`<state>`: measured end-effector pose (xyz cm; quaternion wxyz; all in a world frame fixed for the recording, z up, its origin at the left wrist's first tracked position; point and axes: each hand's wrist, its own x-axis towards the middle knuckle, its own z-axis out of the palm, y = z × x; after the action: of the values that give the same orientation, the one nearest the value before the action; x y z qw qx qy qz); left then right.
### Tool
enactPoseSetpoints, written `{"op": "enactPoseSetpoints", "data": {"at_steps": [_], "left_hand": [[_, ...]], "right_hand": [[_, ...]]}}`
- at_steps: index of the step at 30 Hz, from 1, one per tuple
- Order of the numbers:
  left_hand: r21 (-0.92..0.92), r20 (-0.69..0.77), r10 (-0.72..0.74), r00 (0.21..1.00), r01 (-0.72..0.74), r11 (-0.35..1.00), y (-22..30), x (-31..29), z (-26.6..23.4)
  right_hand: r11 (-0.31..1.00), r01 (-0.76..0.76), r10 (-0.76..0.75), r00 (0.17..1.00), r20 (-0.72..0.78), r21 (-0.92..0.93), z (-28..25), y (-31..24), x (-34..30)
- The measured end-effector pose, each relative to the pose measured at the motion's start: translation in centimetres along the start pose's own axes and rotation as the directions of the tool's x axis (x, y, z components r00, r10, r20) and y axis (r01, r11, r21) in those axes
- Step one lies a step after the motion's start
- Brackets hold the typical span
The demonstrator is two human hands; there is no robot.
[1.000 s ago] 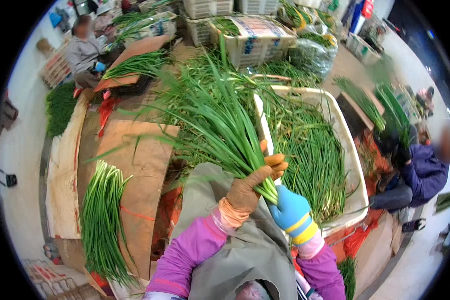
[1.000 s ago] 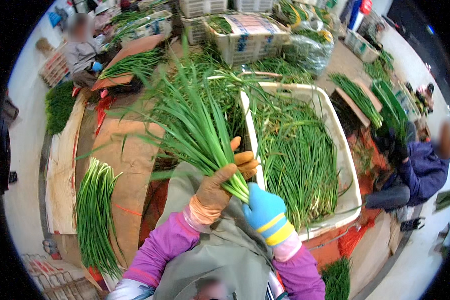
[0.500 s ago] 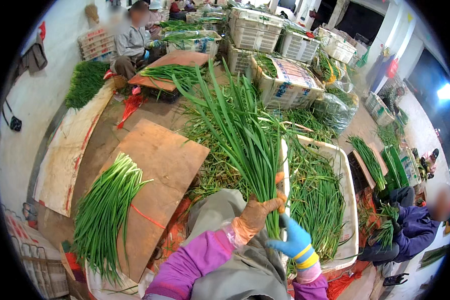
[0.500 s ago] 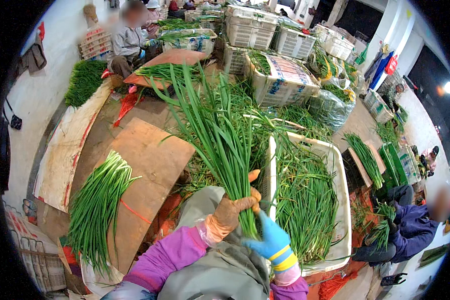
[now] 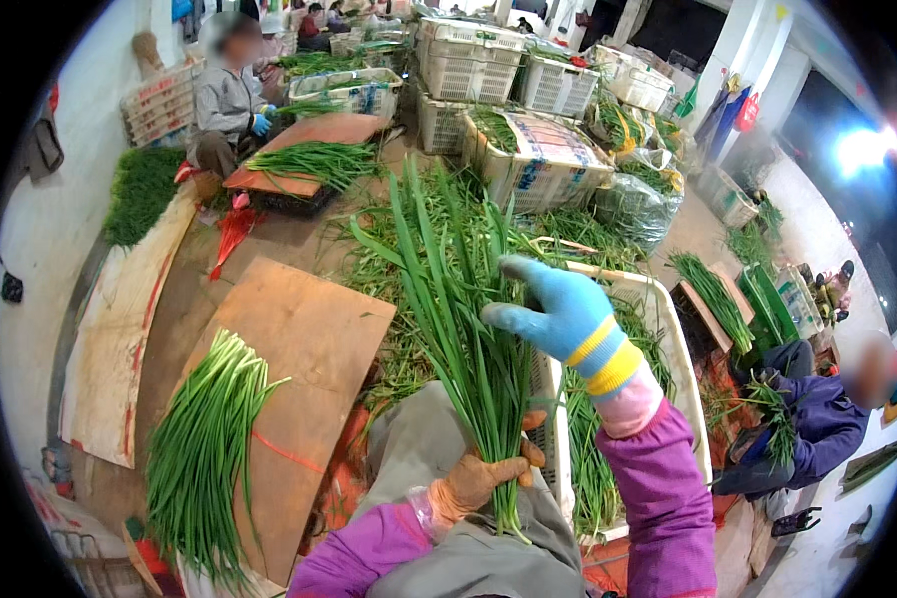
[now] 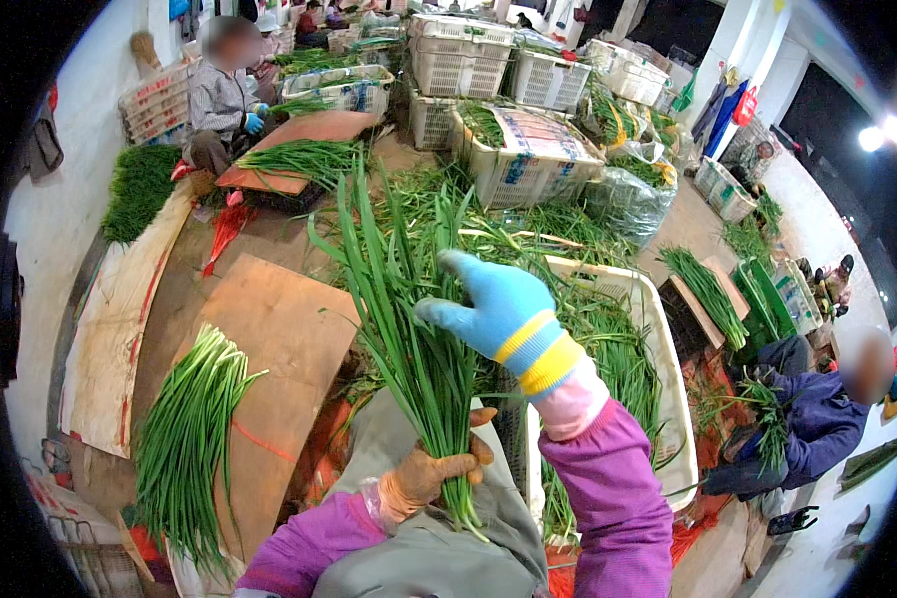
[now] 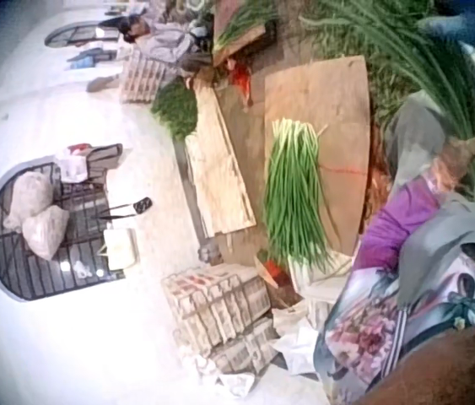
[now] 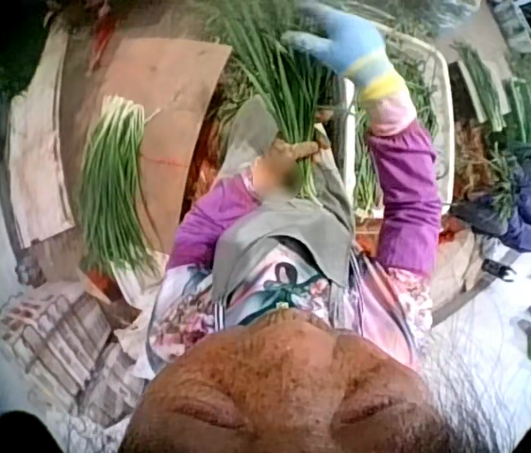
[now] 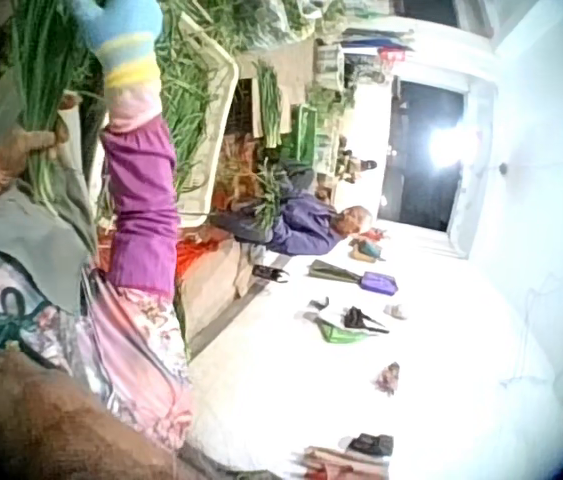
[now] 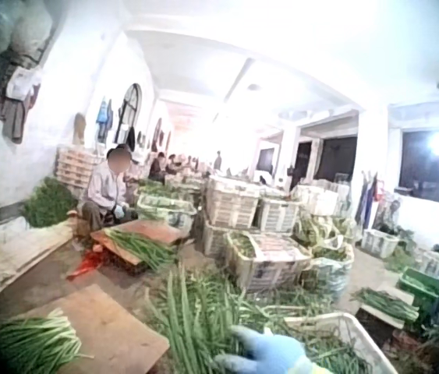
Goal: The person sorts and gathers green chives from a large container, arranging them neatly into a single clean bundle and tying it with a piece of red string on a wooden board.
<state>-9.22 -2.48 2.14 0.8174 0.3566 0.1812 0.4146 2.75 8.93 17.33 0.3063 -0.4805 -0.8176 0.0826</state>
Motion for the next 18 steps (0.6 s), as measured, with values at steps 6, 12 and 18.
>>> {"op": "enactPoseSetpoints", "data": {"at_steps": [6,12,18], "left_hand": [[0.006,0.011,-0.008,1.000,0.008,1.000,-0.4,-0.7,-0.5],[-0.056,0.005,0.062,0.998,-0.062,0.997,-0.8,-0.7,-0.7],[-0.144,-0.130,0.205,0.970,-0.223,0.964,-0.3,-0.5,-3.1]], "right_hand": [[0.884,0.123,0.091,0.900,0.425,-0.451,-0.6,0.3,3.7],[0.860,-0.509,0.511,0.853,0.106,-0.042,-7.9,6.2,6.9],[0.953,-0.245,0.161,0.907,0.389,0.177,1.2,6.6,-2.1]]}}
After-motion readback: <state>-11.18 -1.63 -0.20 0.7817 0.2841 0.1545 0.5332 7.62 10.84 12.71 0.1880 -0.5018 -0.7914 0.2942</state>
